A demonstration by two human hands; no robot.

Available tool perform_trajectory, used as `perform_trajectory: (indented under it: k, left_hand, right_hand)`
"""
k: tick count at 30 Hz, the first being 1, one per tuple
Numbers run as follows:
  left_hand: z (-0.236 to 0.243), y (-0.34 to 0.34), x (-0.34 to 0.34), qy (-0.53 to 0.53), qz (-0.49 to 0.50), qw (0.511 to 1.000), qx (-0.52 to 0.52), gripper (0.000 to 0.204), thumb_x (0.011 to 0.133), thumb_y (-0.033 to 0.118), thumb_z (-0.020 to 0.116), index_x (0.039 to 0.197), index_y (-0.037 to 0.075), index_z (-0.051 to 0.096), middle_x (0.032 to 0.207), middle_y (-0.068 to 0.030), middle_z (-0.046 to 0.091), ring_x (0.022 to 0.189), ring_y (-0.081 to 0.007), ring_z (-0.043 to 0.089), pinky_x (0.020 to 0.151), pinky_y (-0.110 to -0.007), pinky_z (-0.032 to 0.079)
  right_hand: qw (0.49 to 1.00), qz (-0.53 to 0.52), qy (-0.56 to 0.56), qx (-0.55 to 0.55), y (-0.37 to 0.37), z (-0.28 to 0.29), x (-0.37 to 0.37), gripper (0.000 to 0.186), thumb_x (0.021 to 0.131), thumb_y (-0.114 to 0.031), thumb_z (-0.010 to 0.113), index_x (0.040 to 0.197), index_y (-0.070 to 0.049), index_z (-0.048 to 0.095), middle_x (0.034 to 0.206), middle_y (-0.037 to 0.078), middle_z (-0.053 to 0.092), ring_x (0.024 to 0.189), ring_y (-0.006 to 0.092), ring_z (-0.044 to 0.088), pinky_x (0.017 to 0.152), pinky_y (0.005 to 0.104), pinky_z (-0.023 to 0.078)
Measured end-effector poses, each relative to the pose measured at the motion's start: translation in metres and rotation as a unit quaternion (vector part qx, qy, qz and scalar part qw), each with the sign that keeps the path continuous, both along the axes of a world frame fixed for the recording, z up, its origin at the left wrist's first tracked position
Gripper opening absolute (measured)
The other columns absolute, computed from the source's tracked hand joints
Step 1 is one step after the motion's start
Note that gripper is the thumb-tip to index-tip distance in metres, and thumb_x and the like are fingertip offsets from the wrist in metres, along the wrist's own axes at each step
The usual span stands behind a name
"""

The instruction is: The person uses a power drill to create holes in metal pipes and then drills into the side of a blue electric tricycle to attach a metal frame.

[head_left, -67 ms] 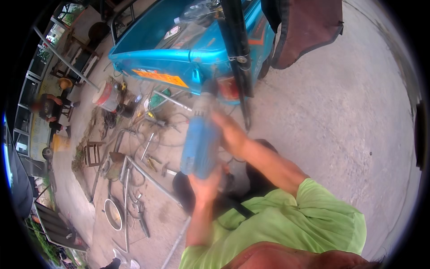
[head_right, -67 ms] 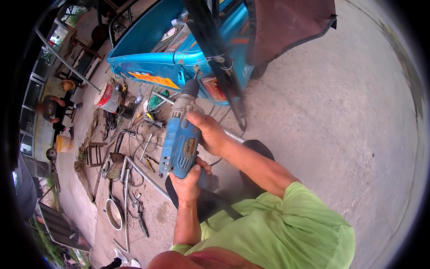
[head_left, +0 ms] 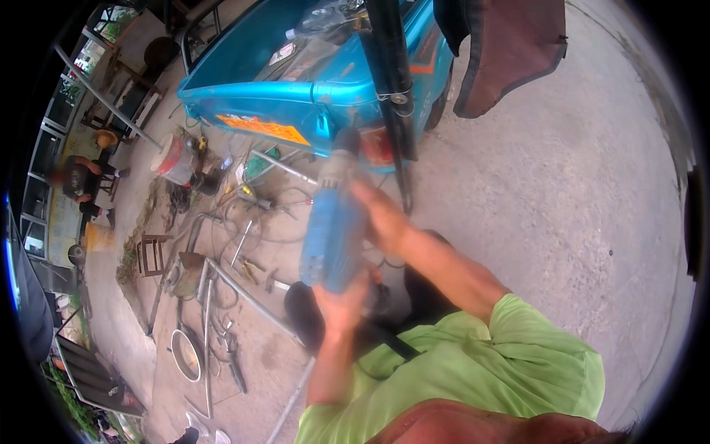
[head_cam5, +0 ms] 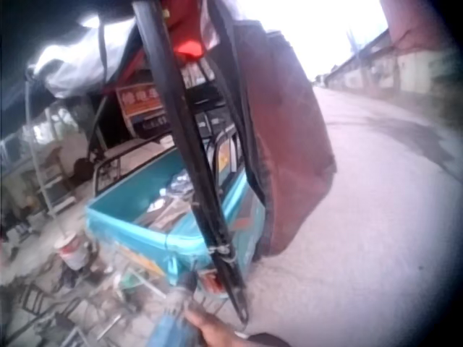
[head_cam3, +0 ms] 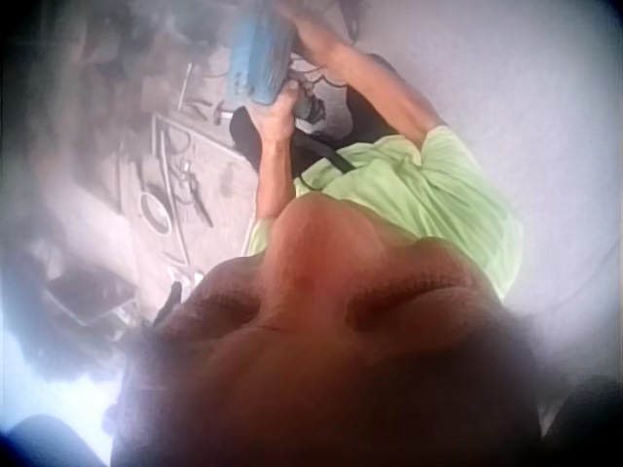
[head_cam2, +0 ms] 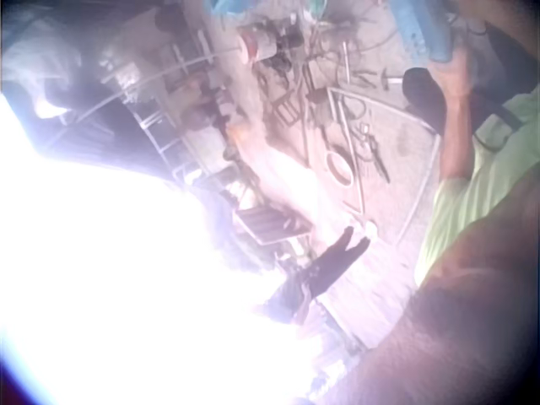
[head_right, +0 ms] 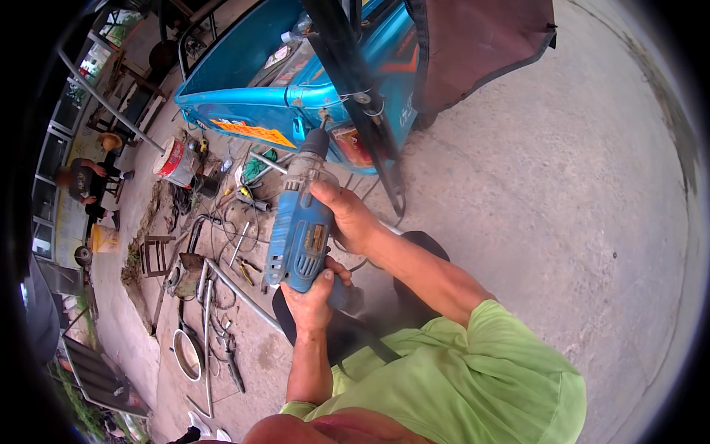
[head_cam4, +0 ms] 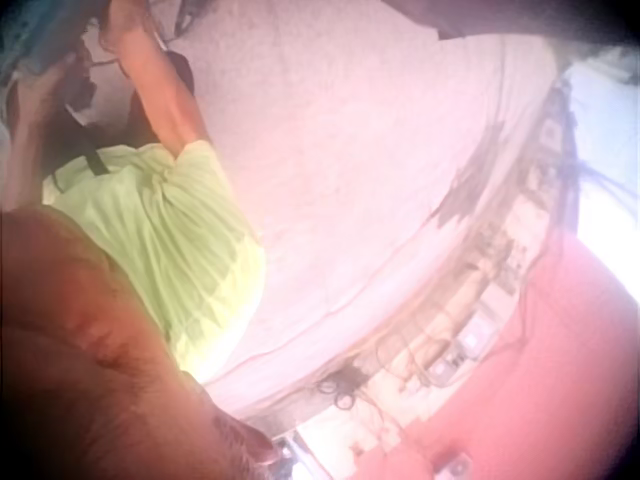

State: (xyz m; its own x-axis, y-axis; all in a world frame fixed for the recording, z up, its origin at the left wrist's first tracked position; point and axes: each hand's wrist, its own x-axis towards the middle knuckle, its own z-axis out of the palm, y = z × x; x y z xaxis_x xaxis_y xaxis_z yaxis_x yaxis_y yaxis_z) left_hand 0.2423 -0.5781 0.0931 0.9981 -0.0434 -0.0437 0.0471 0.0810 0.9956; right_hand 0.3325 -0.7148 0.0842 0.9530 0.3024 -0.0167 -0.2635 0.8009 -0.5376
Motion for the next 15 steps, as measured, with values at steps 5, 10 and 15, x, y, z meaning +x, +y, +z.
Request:
perform_trajectory:
  k: [5, 10, 15]
  left_hand:
    - [0.004, 0.0, -0.02, -0.022, -0.001, 0.999, 0.032, 0.04, 0.079, 0.002, 0.063, 0.117, -0.008, 0.057, 0.085, -0.0153, 0.069, 0.071, -0.023, 0.068, 0.067, -0.037, 0.059]
    - [0.013, -0.002, -0.013, 0.03, 0.008, 0.997, 0.075, 0.038, 0.079, 0.001, 0.063, 0.116, -0.007, 0.057, 0.084, -0.0143, 0.071, 0.072, -0.0211, 0.069, 0.069, -0.035, 0.058]
    - [0.024, -0.009, -0.029, -0.058, -0.026, 0.997, 0.037, 0.014, 0.088, 0.003, 0.065, 0.101, 0.001, 0.071, 0.086, -0.0049, 0.073, 0.079, -0.014, 0.067, 0.069, -0.03, 0.054]
  right_hand:
    - [0.999, -0.015, -0.002, -0.037, 0.001, -0.008, -0.008, 0.068, 0.087, -0.058, 0.072, 0.125, -0.003, 0.06, 0.115, 0.007, 0.067, 0.108, 0.0181, 0.063, 0.101, 0.0384, 0.047]
    - [1.0, 0.023, -0.013, 0.01, -0.005, -0.012, -0.007, 0.051, 0.095, -0.045, 0.065, 0.131, -0.009, 0.058, 0.121, 0.004, 0.065, 0.11, 0.0179, 0.061, 0.098, 0.0373, 0.048]
    - [0.997, 0.056, 0.033, -0.033, -0.004, -0.012, -0.017, 0.053, 0.094, -0.045, 0.066, 0.131, -0.008, 0.058, 0.12, 0.004, 0.065, 0.11, 0.0182, 0.061, 0.098, 0.0378, 0.049]
